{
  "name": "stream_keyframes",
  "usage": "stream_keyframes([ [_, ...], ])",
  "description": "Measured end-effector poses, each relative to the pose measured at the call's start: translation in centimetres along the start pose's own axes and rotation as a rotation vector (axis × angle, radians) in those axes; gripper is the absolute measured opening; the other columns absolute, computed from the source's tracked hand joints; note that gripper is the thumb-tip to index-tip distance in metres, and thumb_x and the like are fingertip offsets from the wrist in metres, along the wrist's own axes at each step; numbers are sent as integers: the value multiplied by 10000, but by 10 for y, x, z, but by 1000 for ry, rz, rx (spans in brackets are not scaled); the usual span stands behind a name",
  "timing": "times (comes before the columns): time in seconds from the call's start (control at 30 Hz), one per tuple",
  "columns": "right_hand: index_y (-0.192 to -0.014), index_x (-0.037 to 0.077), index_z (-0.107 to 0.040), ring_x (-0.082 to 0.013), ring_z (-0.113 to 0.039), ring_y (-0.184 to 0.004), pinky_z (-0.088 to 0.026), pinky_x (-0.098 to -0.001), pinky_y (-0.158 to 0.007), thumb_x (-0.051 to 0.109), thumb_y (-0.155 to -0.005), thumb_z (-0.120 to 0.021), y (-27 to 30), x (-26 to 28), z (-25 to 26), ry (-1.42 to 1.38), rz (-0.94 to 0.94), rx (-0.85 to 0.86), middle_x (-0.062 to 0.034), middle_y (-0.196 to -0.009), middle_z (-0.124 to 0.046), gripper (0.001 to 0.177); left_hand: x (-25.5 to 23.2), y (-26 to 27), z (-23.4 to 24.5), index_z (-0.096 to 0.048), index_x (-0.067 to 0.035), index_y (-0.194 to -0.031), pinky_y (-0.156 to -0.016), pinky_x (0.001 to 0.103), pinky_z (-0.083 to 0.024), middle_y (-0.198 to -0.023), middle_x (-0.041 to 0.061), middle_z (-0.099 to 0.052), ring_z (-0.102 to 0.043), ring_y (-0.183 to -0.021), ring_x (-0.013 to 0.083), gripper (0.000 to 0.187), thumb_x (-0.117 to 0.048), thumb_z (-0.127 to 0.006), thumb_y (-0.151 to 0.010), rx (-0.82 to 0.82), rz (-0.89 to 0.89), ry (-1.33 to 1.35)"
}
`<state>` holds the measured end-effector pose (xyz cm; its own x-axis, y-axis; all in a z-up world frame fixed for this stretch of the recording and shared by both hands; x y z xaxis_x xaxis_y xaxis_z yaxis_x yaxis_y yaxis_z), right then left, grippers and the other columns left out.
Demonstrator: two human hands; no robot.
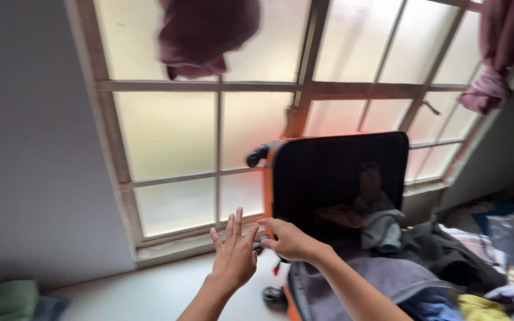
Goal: The person takes items of clothing from a suitcase, folds them by hand, and places them in a stack on a nearby surface.
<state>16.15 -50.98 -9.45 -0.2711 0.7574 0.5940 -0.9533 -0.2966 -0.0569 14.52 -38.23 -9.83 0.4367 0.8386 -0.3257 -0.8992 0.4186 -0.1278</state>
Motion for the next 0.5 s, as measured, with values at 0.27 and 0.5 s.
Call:
stream_keyframes([
  [0.27,-1348,230,-659,-344,-319,-1472,-361,-438,-1201,150,-946,-623,34,-245,70,265,-448,19,-124,-1562,-382,412,-118,-95,-100,-601,-131,-1295,-1173,744,-99,-1645,192,-142,-126,-1552,348,461,-70,-688,-846,8,-145,91],
  [0.5,-1399,94,-574,-344,-296,-1474,-264,-756,-1127,127,-972,-576,4,-369,74,704,-581,118,-147,-1622,-266,429,-117,-156,-165,-631,-227,-1307,-1193,694,-228,-1663,98,-171,-168,-1563,273,439,-174,-739,-885,175,14,77],
])
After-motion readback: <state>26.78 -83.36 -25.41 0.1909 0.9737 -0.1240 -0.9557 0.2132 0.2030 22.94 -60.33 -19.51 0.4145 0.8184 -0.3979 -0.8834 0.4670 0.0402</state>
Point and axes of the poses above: each hand's wrist, its own y-axis away from the middle knuckle, its own z-axis out of the back of the hand, x = y × z, the point moved 8 cm from there along -y, towards the middle knuckle
